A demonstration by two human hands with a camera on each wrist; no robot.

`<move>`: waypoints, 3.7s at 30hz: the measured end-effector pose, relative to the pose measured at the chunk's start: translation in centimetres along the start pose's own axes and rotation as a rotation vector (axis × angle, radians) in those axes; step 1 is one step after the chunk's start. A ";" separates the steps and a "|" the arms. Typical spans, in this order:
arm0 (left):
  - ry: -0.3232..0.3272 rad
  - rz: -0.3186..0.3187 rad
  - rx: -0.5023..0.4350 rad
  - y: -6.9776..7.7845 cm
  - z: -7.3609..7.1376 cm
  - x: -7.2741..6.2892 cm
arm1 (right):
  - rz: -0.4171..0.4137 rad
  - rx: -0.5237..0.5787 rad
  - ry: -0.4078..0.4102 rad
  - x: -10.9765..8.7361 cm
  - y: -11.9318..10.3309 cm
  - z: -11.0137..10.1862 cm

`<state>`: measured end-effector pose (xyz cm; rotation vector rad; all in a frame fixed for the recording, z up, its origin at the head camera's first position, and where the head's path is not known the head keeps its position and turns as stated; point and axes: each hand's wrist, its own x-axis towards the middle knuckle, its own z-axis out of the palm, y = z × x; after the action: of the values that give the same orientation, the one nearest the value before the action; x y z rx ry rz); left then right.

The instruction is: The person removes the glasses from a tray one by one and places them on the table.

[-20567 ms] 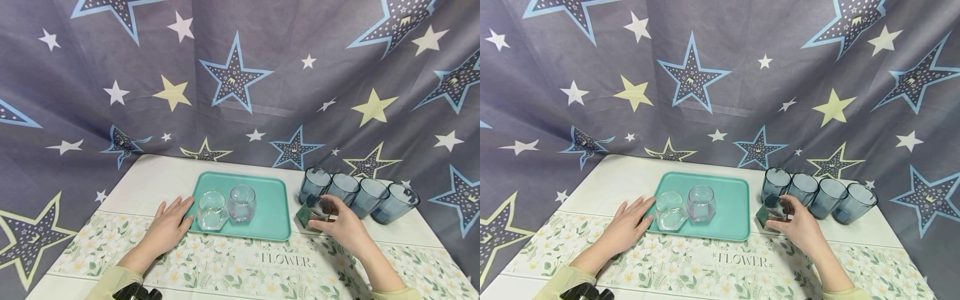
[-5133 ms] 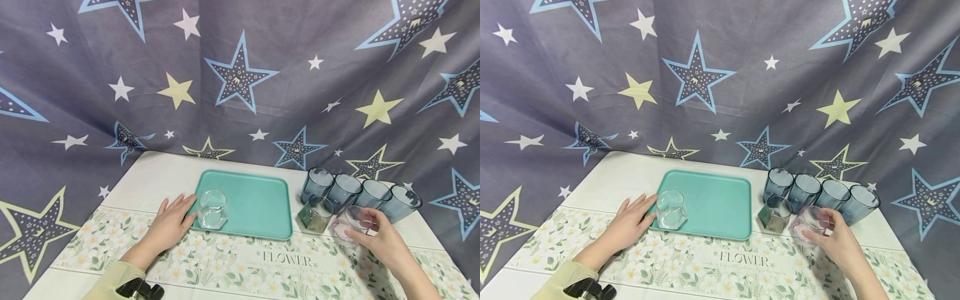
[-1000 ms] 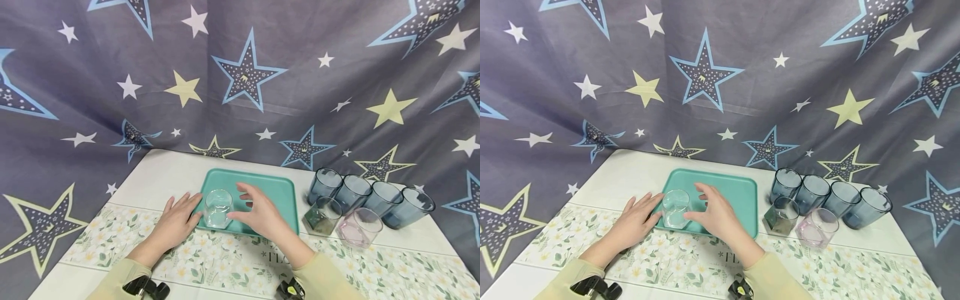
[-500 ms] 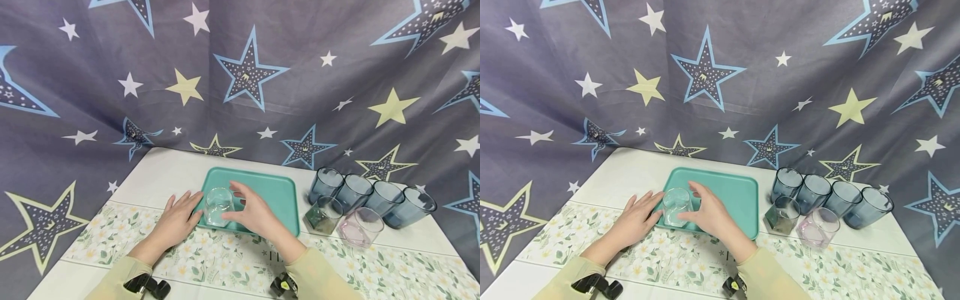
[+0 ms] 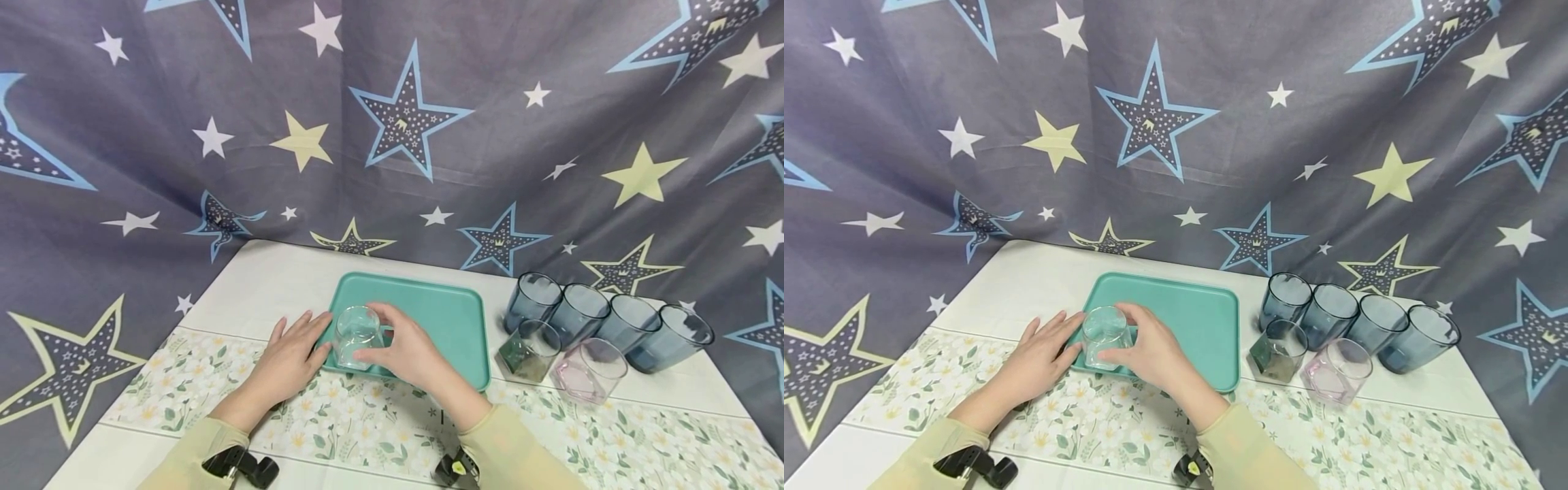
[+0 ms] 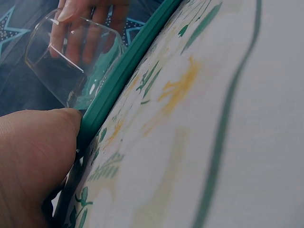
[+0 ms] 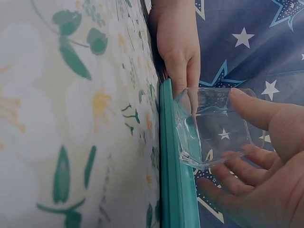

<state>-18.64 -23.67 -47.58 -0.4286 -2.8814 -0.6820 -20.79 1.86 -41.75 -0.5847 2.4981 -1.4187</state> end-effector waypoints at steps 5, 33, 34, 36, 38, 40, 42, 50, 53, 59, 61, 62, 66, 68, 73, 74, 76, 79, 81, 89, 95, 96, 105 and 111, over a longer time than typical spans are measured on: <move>0.001 0.003 0.004 0.0 0.1 0.0 | 0.011 -0.001 0.014 -0.3 0.1 -0.1; 0.001 0.006 -0.013 0.0 -0.1 -0.1 | -0.033 0.039 0.072 -2.8 0.3 -2.0; 0.002 0.007 -0.012 0.0 -0.1 -0.1 | -0.036 0.045 0.077 -2.9 0.2 -2.1; 0.002 0.008 -0.012 0.0 0.0 -0.1 | -0.044 0.047 0.089 -3.2 0.2 -2.4; 0.003 0.009 -0.011 0.0 0.0 -0.1 | -0.052 0.052 0.097 -3.5 0.1 -2.6; 0.002 0.009 -0.010 -0.1 0.0 -0.1 | -0.054 0.053 0.103 -3.8 0.1 -2.8; 0.000 0.010 -0.011 -0.1 0.0 -0.1 | -0.053 0.057 0.108 -4.1 0.1 -3.1; -0.004 0.013 -0.021 -0.1 0.0 -0.2 | -0.013 0.064 0.126 -5.5 -0.4 -4.0; -0.004 0.013 -0.022 -0.1 -0.1 -0.1 | -0.010 0.063 0.134 -5.7 -0.5 -4.3; -0.004 0.012 -0.028 0.1 -0.2 -0.1 | -0.012 0.051 0.138 -5.7 -0.5 -4.4; -0.003 0.010 -0.026 0.0 -0.2 -0.1 | -0.011 0.049 0.138 -5.7 -0.5 -4.4; -0.002 0.012 -0.025 0.0 -0.1 -0.1 | -0.009 0.048 0.137 -5.7 -0.5 -4.4; 0.000 0.013 -0.022 -0.1 0.0 -0.1 | -0.005 0.052 0.131 -5.8 -0.7 -4.5; 0.000 0.013 -0.024 -0.1 0.0 -0.1 | 0.000 0.050 0.130 -5.9 -0.8 -4.5; -0.001 0.011 -0.028 -0.1 0.0 -0.1 | 0.010 0.059 0.123 -6.0 -1.1 -4.5; -0.001 0.012 -0.029 -0.1 0.0 -0.1 | 0.009 0.064 0.121 -6.1 -1.1 -4.5; -0.002 0.014 -0.029 -0.1 0.0 0.0 | 0.012 0.072 0.119 -6.2 -1.3 -4.6; -0.001 0.016 -0.026 -0.1 0.0 0.0 | 0.020 0.077 0.126 -6.5 -1.7 -4.8; -0.001 0.019 -0.023 -0.2 0.0 0.0 | 0.030 0.069 0.140 -6.7 -1.9 -5.0; 0.005 0.020 -0.021 -0.1 0.1 -0.1 | 0.079 -0.014 0.193 -7.9 -2.4 -6.4; 0.006 0.024 -0.029 0.0 0.0 -0.1 | 0.085 -0.037 0.194 -9.1 -2.4 -8.2; 0.005 0.025 -0.029 0.0 0.0 -0.1 | 0.080 -0.042 0.195 -9.3 -2.3 -8.4; 0.007 0.027 -0.023 0.0 0.0 -0.2 | 0.022 -0.054 0.223 -11.0 -1.8 -10.8; 0.005 0.024 -0.028 -0.1 0.0 -0.2 | 0.028 -0.089 0.251 -12.3 -2.0 -12.4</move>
<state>-18.48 -23.78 -47.65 -0.4633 -2.8603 -0.7185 -13.78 15.94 -33.84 -0.4072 2.7632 -1.4579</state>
